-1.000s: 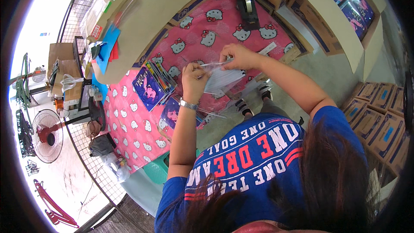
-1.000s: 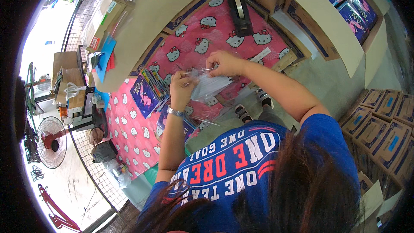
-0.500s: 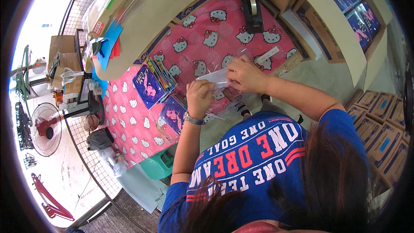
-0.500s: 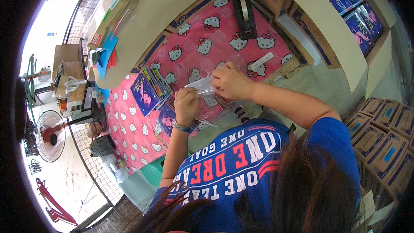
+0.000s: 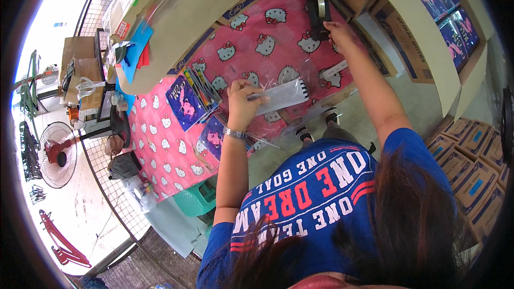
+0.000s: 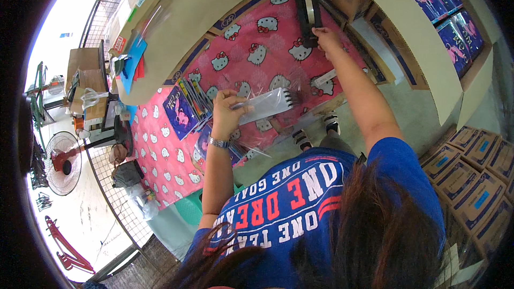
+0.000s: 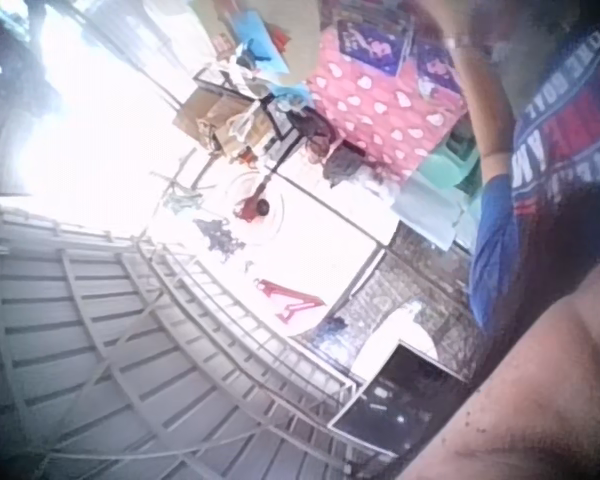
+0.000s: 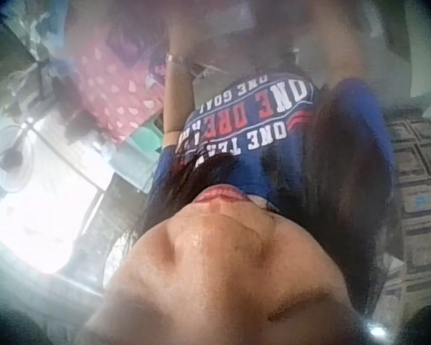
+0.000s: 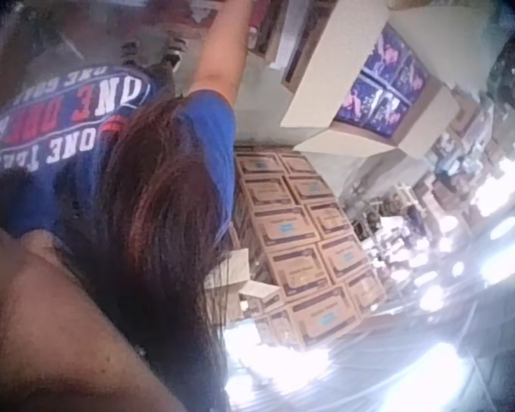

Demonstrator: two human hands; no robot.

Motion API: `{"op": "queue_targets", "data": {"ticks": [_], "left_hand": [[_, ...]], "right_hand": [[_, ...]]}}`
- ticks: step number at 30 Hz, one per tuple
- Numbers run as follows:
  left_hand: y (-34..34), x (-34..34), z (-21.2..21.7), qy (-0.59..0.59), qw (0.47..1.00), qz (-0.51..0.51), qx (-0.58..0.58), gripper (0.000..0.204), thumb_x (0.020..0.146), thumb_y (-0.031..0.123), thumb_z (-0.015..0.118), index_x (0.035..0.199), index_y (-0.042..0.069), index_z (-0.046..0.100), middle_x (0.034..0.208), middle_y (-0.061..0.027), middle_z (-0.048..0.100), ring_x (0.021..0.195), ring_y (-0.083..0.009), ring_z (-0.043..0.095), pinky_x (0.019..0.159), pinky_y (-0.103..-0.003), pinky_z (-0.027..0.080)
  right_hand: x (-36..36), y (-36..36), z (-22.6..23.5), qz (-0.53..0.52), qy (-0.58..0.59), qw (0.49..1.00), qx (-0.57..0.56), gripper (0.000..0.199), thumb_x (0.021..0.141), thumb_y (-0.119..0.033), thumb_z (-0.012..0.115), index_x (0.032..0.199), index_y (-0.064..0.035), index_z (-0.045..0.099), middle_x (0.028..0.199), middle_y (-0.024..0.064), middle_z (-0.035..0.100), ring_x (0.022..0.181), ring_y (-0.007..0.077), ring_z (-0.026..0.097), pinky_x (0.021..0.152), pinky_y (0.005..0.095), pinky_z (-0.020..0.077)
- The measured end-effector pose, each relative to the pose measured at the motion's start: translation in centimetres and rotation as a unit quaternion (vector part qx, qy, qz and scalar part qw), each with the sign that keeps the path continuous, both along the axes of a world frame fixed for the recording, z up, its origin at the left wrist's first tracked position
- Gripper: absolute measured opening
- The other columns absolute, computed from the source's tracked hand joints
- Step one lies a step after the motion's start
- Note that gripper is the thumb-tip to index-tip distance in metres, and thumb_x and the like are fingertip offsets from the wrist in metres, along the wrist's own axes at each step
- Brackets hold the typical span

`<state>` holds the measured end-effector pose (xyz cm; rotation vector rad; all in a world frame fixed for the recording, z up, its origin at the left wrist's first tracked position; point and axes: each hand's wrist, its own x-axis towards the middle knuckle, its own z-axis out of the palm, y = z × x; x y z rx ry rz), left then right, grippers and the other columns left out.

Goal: The person places a notebook into a plastic bag, removes a protective strip from the bag's adhesive, and seals it, repeating this for several notebooks and then placing the finished items into a box.

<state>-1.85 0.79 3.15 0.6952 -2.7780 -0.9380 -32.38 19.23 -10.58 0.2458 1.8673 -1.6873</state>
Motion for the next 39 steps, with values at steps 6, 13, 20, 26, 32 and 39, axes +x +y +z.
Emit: {"op": "queue_targets", "data": {"ticks": [6,13,20,26,32,39], "left_hand": [[0.9,1.4,-3.3,0.087,0.901,0.146,0.398,0.012,0.079,0.006,0.069,0.09,0.002,0.07,0.093,-0.0008,0.065,0.085,-0.0094,0.056,0.076,-0.023,0.043],[1.7,-0.9,-3.1,0.127,0.877,0.161,0.435,0.022,0.081,0.005,0.066,0.102,0.0,0.064,0.091,-0.0036,0.064,0.08,-0.0098,0.057,0.074,-0.023,0.043],[1.1,1.1,-4.3,0.134,0.87,0.182,0.437,0.031,0.081,0.001,0.063,0.111,0.001,0.059,0.091,-0.0042,0.064,0.083,-0.0116,0.058,0.076,-0.024,0.045],[1.5,0.5,-4.3,0.167,0.874,0.171,0.423,0.034,0.082,0.006,0.065,0.115,0.003,0.057,0.093,-0.0041,0.063,0.084,-0.012,0.058,0.076,-0.024,0.044],[1.4,7.1,-11.4,0.269,0.718,0.313,0.561,0.033,0.087,0.017,0.061,0.116,0.003,0.053,0.092,-0.0045,0.061,0.086,-0.0151,0.058,0.075,-0.028,0.047],[7.2,12.6,-16.8,-0.012,0.628,0.15,0.764,0.031,0.09,0.023,0.057,0.114,0.004,0.051,0.096,-0.0039,0.056,0.081,-0.0187,0.056,0.082,-0.036,0.048]], "right_hand": [[3.5,-0.4,-0.2,-0.11,0.03,0.981,-0.157,0.013,0.09,-0.019,0.062,0.092,-0.006,0.06,0.076,-0.0002,0.054,0.064,0.0097,0.051,0.052,0.0237,0.0452],[3.5,1.0,-7.4,0.059,-0.291,0.902,-0.313,0.008,0.091,-0.015,0.059,0.093,-0.0075,0.056,0.079,0.0002,0.053,0.065,0.0082,0.048,0.052,0.0226,0.0388],[8.1,-11.5,13.1,0.775,0.244,0.579,0.066,0.04,0.083,-0.045,0.064,0.075,-0.0067,0.058,0.069,-0.0008,0.052,0.061,0.012,0.048,0.052,0.0293,0.0382],[8.0,-9.2,6.0,0.802,0.124,0.537,0.232,0.061,0.078,-0.062,0.061,0.099,-0.0053,0.066,0.09,0.0112,0.065,0.081,0.022,0.058,0.07,0.0381,0.0456],[16.1,-6.0,13.0,0.596,0.44,0.671,0.025,0.08,0.071,-0.048,0.072,0.133,-0.0068,0.044,0.119,0.0189,0.058,0.107,0.0356,0.058,0.089,0.0395,0.0477],[20.3,-5.1,18.6,0.56,0.373,0.734,-0.096,0.079,0.064,-0.019,0.078,0.134,-0.011,0.042,0.114,0.014,0.059,0.101,0.033,0.06,0.084,0.04,0.0494]]}}
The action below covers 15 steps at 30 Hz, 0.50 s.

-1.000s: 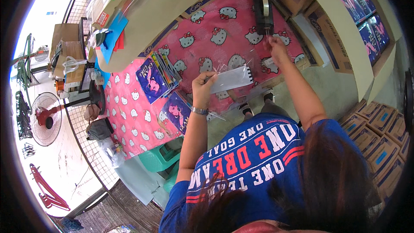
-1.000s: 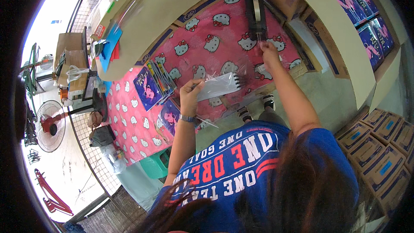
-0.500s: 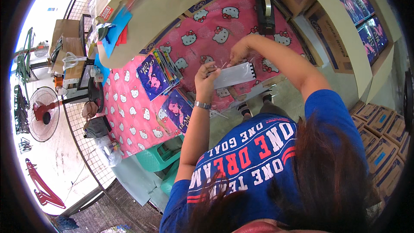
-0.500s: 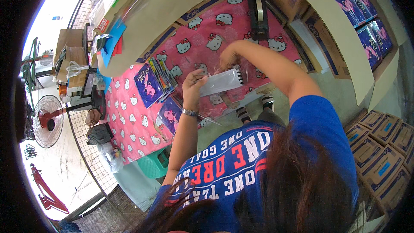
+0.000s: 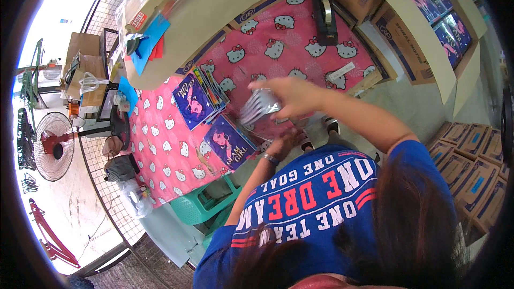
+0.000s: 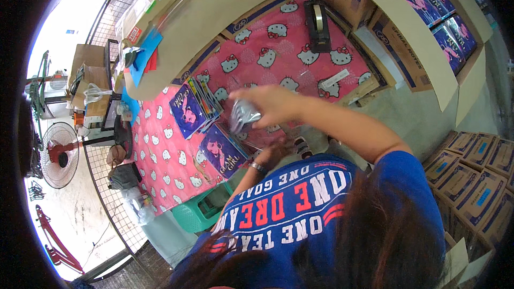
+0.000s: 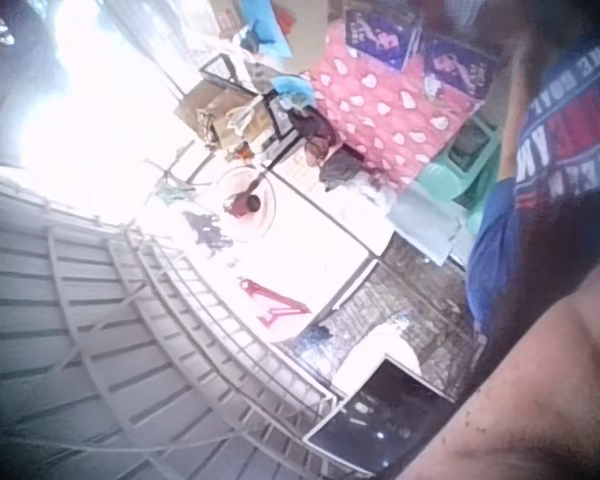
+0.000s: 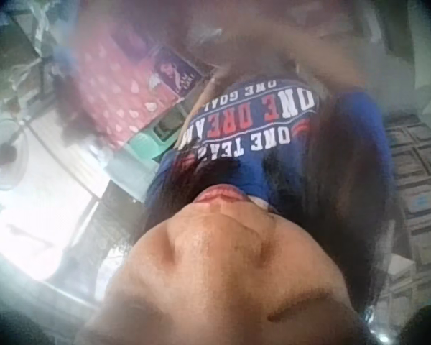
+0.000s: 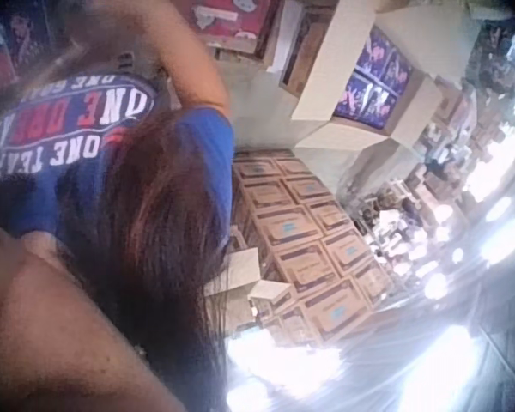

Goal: The person places a notebook into a plastic bag, removes a protective strip from the bag's adhesive, and seals it, repeating this for several notebooks and then placing the finished items into a box.

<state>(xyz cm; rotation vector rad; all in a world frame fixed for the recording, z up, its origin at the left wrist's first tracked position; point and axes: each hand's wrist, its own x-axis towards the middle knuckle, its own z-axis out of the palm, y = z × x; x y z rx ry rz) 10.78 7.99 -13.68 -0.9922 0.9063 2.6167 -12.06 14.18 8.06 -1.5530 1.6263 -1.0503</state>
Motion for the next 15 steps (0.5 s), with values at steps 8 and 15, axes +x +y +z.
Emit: {"op": "queue_targets", "data": {"ticks": [8,15], "left_hand": [[-6.3,-3.6,13.1,0.108,0.898,0.04,-0.424,0.062,0.069,-0.005,0.069,0.124,0.005,0.043,0.114,-0.0082,0.056,0.102,-0.0198,0.058,0.09,-0.032,0.047],[-7.2,-5.3,15.0,0.128,0.824,0.034,-0.551,0.037,0.084,0.006,0.06,0.121,0.002,0.052,0.119,-0.0098,0.056,0.108,-0.0186,0.053,0.094,-0.031,0.04]], "right_hand": [[-3.2,6.1,-8.0,-0.118,0.028,0.992,-0.034,0.068,0.059,-0.014,0.077,0.121,-0.0056,0.05,0.115,0.0156,0.056,0.11,0.0348,0.053,0.094,0.0397,0.0426],[-1.9,3.3,-3.9,-0.179,0.004,0.98,-0.083,0.054,0.073,-0.022,0.076,0.12,-0.0046,0.056,0.115,0.0159,0.059,0.106,0.0312,0.057,0.09,0.0378,0.0452]]}}
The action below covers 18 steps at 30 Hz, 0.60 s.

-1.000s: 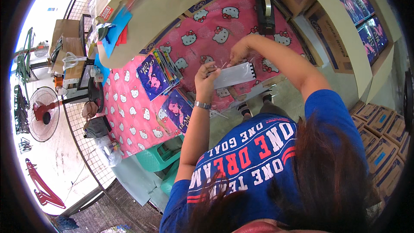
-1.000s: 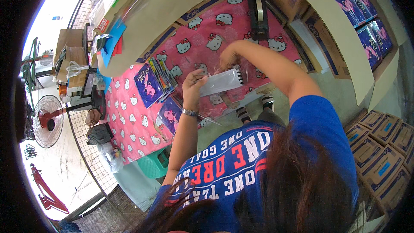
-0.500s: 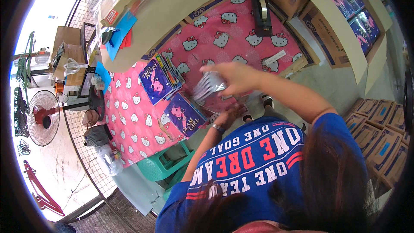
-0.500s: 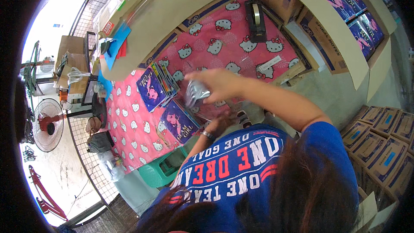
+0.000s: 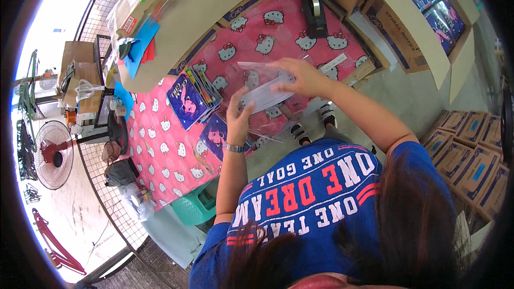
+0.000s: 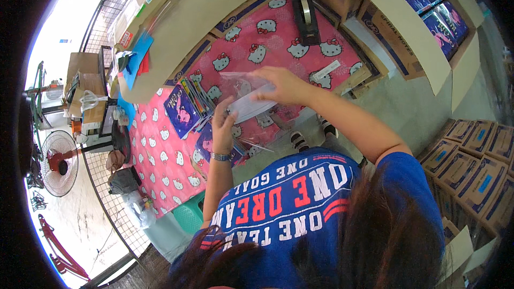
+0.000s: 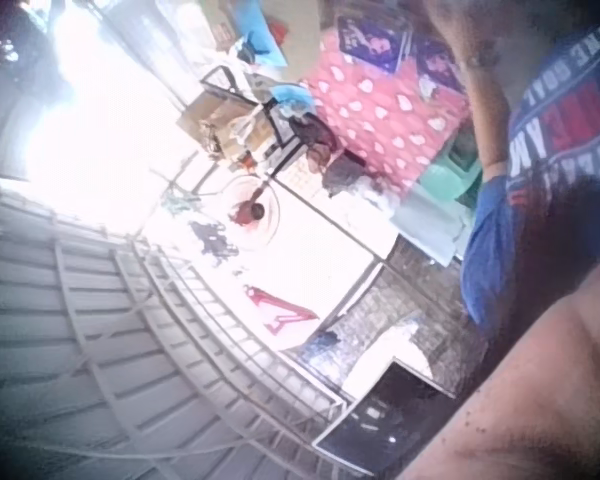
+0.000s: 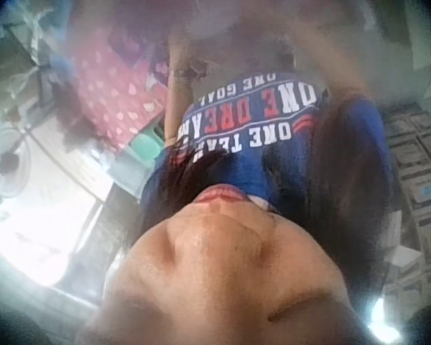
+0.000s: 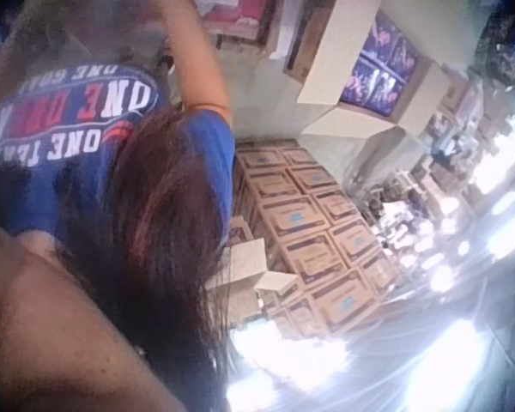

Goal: The person places a notebook into a plastic bag, removes a protective strip from the bag's adhesive, and seals it, repeating this for several notebooks and then placing the finished items into a box.

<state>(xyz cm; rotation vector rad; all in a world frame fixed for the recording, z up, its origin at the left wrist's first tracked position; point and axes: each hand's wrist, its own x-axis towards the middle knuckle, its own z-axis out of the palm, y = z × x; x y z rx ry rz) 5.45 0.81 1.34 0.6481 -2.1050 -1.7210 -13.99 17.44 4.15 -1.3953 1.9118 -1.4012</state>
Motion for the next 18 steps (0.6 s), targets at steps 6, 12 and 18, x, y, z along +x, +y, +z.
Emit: {"op": "queue_targets", "data": {"ticks": [6,12,18], "left_hand": [[1.3,0.1,7.4,0.081,0.969,0.135,-0.189,0.013,0.089,0.006,0.056,0.098,0.001,0.064,0.11,-0.0098,0.061,0.106,-0.0198,0.054,0.091,-0.031,0.042],[4.4,-0.9,8.1,-0.096,0.851,0.049,-0.515,0.027,0.073,0.019,0.071,0.099,0.012,0.065,0.105,-0.0066,0.06,0.099,-0.0225,0.053,0.087,-0.039,0.029],[4.4,1.2,8.2,-0.191,0.861,-0.018,-0.472,0.022,0.072,0.016,0.069,0.094,0.015,0.069,0.111,-0.0039,0.057,0.098,-0.019,0.053,0.083,-0.039,0.028]], "right_hand": [[-3.7,1.3,5.3,0.045,-0.138,0.982,-0.121,0.02,0.089,-0.014,0.059,0.103,-0.0019,0.065,0.108,0.0063,0.062,0.1,0.0141,0.057,0.085,0.0285,0.0457],[-3.2,3.0,-0.8,0.116,-0.242,0.956,0.121,0.02,0.091,-0.011,0.055,0.107,-0.0018,0.061,0.094,0.0033,0.065,0.089,0.0112,0.059,0.082,0.0271,0.0463],[-2.5,3.7,-0.8,0.14,-0.214,0.966,0.02,0.029,0.088,-0.004,0.054,0.117,-0.0022,0.055,0.095,0.0049,0.064,0.086,0.0106,0.059,0.08,0.0268,0.0471]]}}
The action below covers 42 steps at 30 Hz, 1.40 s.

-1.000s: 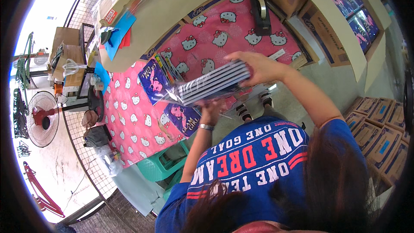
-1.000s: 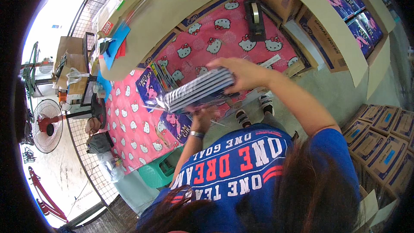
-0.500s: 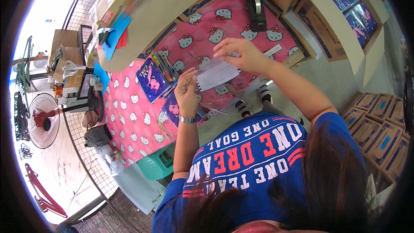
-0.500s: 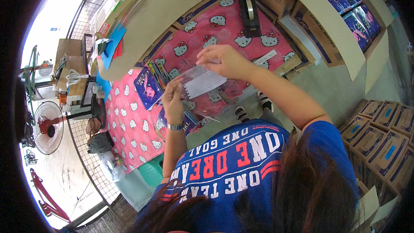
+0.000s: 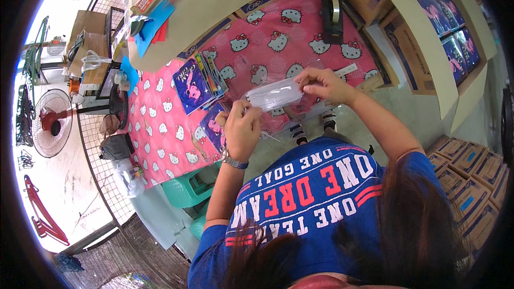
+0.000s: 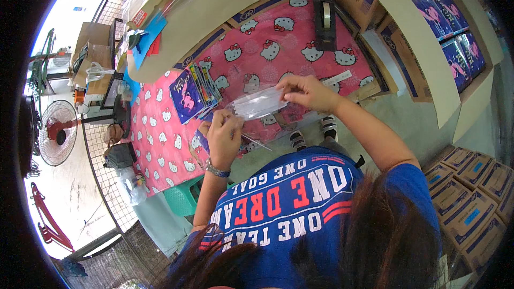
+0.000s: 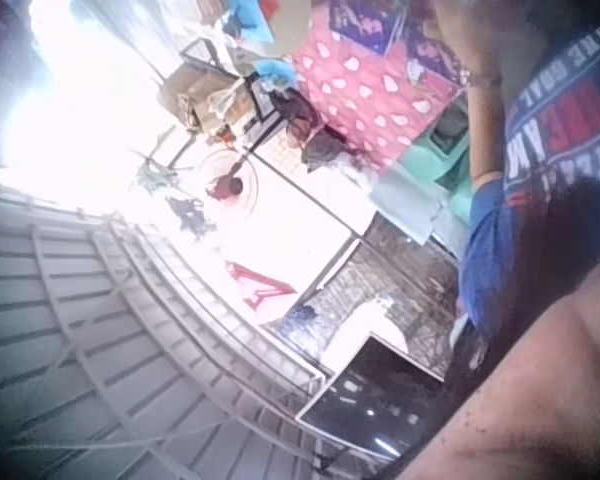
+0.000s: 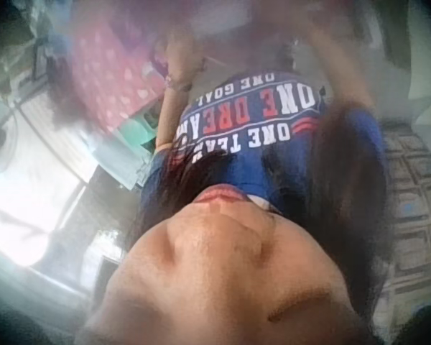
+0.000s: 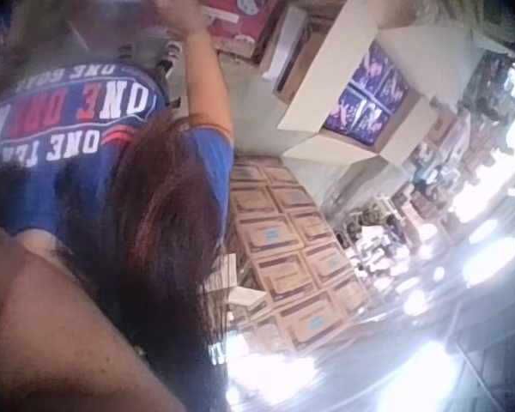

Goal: The person places a notebook into a plastic bag, removes a protective strip from the bag's adhesive, and seals it, repeating this for several notebooks and then placing the finished items into a box.

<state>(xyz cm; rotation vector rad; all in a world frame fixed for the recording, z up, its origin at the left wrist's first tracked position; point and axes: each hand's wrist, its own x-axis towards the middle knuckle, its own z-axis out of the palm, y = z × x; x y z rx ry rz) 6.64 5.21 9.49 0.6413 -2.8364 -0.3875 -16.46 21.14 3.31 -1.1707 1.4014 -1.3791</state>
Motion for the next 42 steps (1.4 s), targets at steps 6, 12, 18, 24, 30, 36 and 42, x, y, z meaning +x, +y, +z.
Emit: {"op": "queue_targets", "data": {"ticks": [6,12,18,24,30,36,42], "left_hand": [[0.1,-1.0,4.8,0.023,0.995,-0.093,-0.022,0.01,0.076,0.02,0.067,0.079,0.013,0.074,0.123,-0.0069,0.055,0.106,-0.0241,0.052,0.093,-0.047,0.028],[-4.7,-6.3,1.1,-0.154,0.982,-0.025,0.109,0.041,0.077,0.013,0.064,0.118,0.008,0.061,0.13,-0.015,0.047,0.106,-0.0323,0.055,0.086,-0.044,0.044],[-4.8,-6.2,2.5,-0.022,0.994,0.032,0.104,0.074,0.071,-0.009,0.051,0.141,0.011,0.034,0.132,-0.0172,0.044,0.102,-0.0379,0.056,0.084,-0.04,0.048],[-0.4,-3.1,3.6,-0.084,0.991,-0.097,-0.035,0.041,0.068,0.025,0.073,0.108,0.015,0.066,0.144,-0.0059,0.037,0.132,-0.0313,0.029,0.105,-0.051,0.024],[-0.8,0.0,2.2,0.009,0.996,-0.069,0.055,0.02,0.071,0.02,0.07,0.09,0.012,0.069,0.104,-0.003,0.064,0.115,-0.0268,0.048,0.099,-0.046,0.029],[-0.7,-0.7,2.0,0.045,0.974,-0.221,-0.014,0.031,0.071,0.016,0.07,0.101,0.012,0.064,0.084,-0.0033,0.062,0.097,-0.0222,0.053,0.093,-0.041,0.035],[-1.8,1.2,-8.3,0.304,0.9,0.08,0.303,0.044,0.09,0.044,0.048,0.106,0.007,0.064,0.112,-0.0099,0.058,0.106,-0.0283,0.05,0.096,-0.04,0.032]], "right_hand": [[-0.9,-0.5,0.2,0.027,-0.018,0.999,-0.011,0.018,0.085,-0.004,0.056,0.101,-0.0007,0.063,0.093,0.0065,0.066,0.087,0.0117,0.06,0.079,0.0291,0.0475],[0.1,-1.8,0.1,0.062,0.136,0.987,-0.063,0.019,0.082,-0.01,0.058,0.098,-0.0036,0.067,0.1,0.0085,0.066,0.091,0.0193,0.061,0.088,0.0343,0.0408],[-0.1,-2.0,-0.8,0.095,0.273,0.954,-0.08,0.028,0.078,-0.017,0.062,0.104,-0.0088,0.068,0.115,0.0064,0.062,0.107,0.0245,0.053,0.096,0.038,0.0294],[1.2,-3.8,0.0,0.136,0.402,0.903,-0.068,0.048,0.077,-0.033,0.064,0.12,-0.0111,0.059,0.126,0.0065,0.056,0.114,0.0244,0.045,0.096,0.0419,0.025],[0.9,-4.4,0.9,0.153,0.352,0.923,-0.018,0.064,0.072,-0.044,0.068,0.125,-0.0117,0.055,0.125,0.0036,0.056,0.114,0.0249,0.045,0.095,0.0459,0.0259],[1.4,-3.7,0.3,0.159,0.417,0.894,-0.037,0.065,0.068,-0.049,0.07,0.122,-0.0139,0.058,0.133,0.006,0.05,0.117,0.0275,0.044,0.098,0.0516,0.0238],[2.5,-3.7,0.8,0.146,0.472,0.867,-0.062,0.066,0.066,-0.054,0.069,0.119,-0.0163,0.06,0.143,0.0111,0.039,0.121,0.0319,0.041,0.1,0.0519,0.0231]]}}
